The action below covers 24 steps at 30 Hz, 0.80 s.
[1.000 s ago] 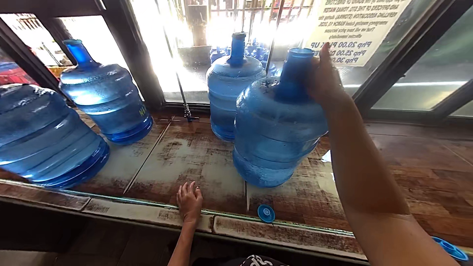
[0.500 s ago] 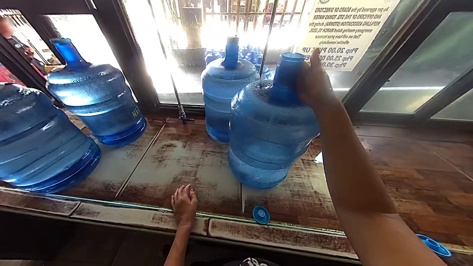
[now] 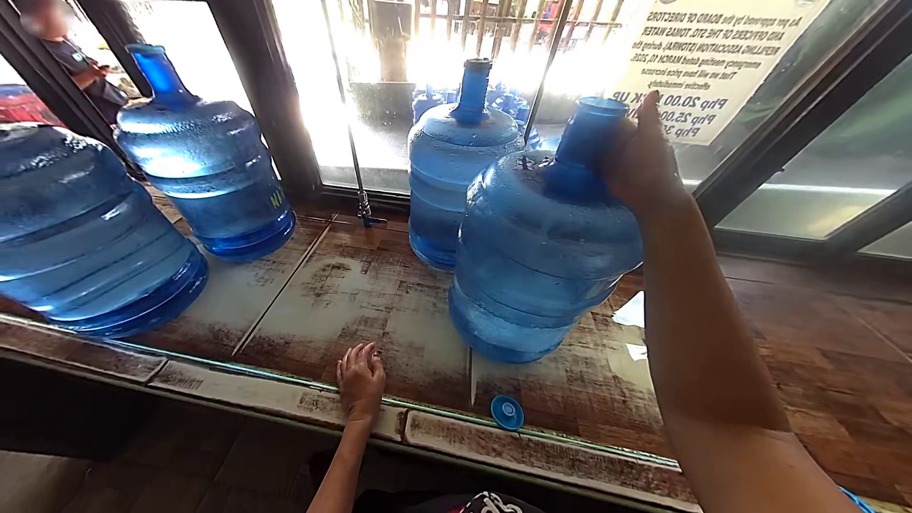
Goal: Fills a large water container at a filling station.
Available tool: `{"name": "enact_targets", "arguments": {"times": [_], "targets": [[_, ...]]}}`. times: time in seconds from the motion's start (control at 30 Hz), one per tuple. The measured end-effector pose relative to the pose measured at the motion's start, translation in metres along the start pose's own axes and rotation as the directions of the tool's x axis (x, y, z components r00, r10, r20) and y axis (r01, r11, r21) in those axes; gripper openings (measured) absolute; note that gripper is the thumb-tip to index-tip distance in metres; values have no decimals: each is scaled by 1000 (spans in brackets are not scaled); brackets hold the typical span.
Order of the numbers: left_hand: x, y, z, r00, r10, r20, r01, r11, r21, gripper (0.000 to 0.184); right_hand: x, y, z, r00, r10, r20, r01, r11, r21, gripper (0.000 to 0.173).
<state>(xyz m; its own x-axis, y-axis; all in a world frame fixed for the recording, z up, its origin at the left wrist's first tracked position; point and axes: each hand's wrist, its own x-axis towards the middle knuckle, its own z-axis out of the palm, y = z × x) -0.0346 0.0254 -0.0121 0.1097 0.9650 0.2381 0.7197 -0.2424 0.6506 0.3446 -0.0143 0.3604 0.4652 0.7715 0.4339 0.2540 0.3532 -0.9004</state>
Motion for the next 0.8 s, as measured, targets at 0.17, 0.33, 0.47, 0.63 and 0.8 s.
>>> {"name": "enact_targets", "arguments": {"times": [0.17,0.33,0.47,0.63,0.8], "targets": [[0,1,-1,1000,-3,-3,3,1000,-1,32,-2,-3,2,1000,-7,-8,7,1000,-16,75],[-1,1,-1,1000,-3,-1,3,1000,0,33,0,0,1,1000,-2,-13,2,1000,19,75],[-1,0,-2,1000,3,0,-3,1000,-5,33,0,-1,0,1000,7,-4,-7,1000,24,75],[-2,1,-4,1000,-3,20,3,1000,-4,33,-1,0,0,1000,21,-24,-21,1000,9,74],[-1,0,-2,1000,7,5,-7,1000,1,33,-2,-3,1,1000,6,-10,-6,1000,-3,74]]}}
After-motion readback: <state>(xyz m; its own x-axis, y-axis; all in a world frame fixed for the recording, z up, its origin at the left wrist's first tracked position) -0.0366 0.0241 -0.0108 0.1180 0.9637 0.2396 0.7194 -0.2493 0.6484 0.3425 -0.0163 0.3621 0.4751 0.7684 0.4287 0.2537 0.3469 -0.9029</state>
